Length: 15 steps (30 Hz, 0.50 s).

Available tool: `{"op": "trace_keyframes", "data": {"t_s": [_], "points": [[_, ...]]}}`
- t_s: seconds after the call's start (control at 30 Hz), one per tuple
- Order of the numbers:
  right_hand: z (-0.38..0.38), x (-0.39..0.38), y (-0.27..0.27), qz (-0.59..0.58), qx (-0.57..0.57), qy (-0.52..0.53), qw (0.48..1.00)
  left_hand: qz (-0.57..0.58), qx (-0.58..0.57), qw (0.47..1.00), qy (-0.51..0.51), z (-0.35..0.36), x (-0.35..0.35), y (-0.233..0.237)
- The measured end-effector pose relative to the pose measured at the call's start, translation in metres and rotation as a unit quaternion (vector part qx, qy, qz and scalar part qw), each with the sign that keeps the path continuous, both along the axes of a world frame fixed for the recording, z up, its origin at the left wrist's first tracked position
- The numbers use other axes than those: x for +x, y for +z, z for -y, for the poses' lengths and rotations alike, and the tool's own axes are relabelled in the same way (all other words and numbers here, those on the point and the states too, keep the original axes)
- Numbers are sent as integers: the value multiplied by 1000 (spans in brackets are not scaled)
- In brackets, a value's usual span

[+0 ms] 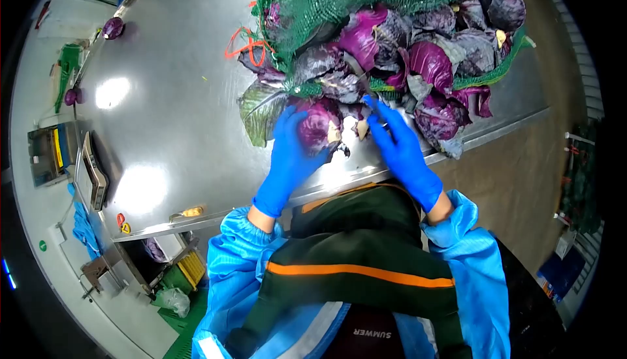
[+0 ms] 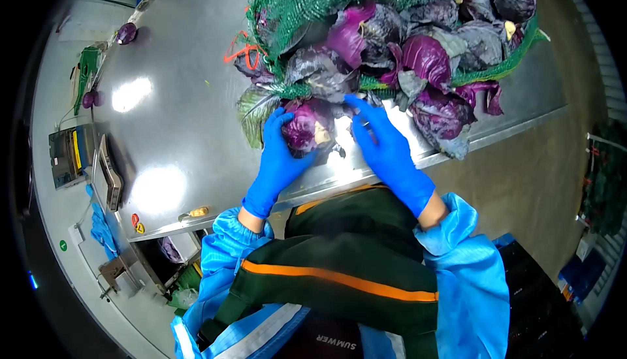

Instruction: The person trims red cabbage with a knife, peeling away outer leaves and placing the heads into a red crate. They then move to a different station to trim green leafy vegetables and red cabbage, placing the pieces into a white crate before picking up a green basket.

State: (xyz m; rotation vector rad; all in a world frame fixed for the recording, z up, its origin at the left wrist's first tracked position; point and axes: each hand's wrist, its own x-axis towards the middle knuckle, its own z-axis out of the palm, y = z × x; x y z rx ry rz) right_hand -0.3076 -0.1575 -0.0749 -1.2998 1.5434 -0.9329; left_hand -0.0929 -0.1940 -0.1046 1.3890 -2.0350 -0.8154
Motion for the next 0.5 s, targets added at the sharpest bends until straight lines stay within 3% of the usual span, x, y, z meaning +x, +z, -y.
{"op": "trace_keyframes", "data": {"t_s": [0.07, 0.1, 0.17, 0.23, 0.33, 0.5], "points": [[-11, 15, 2, -46, -34, 83, 995, 35, 45, 998, 7, 3, -5, 13], [-15, 28, -13, -43, -65, 52, 996, 50, 66, 997, 13, 5, -8, 17], [-10, 29, -28, 48, 44, 12, 998, 95, 68, 993, -8, 9, -3, 16], [-8, 20, -24, 44, 79, -7, 996, 103, 81, 991, -8, 13, 3, 15], [-11, 12, -17, 47, 56, 14, 997, 19, 9, 1000, 24, 10, 1, 0], [-9, 36, -32, 122, 73, -41, 989, 1, -12, 995, 103, -14, -13, 0]]}}
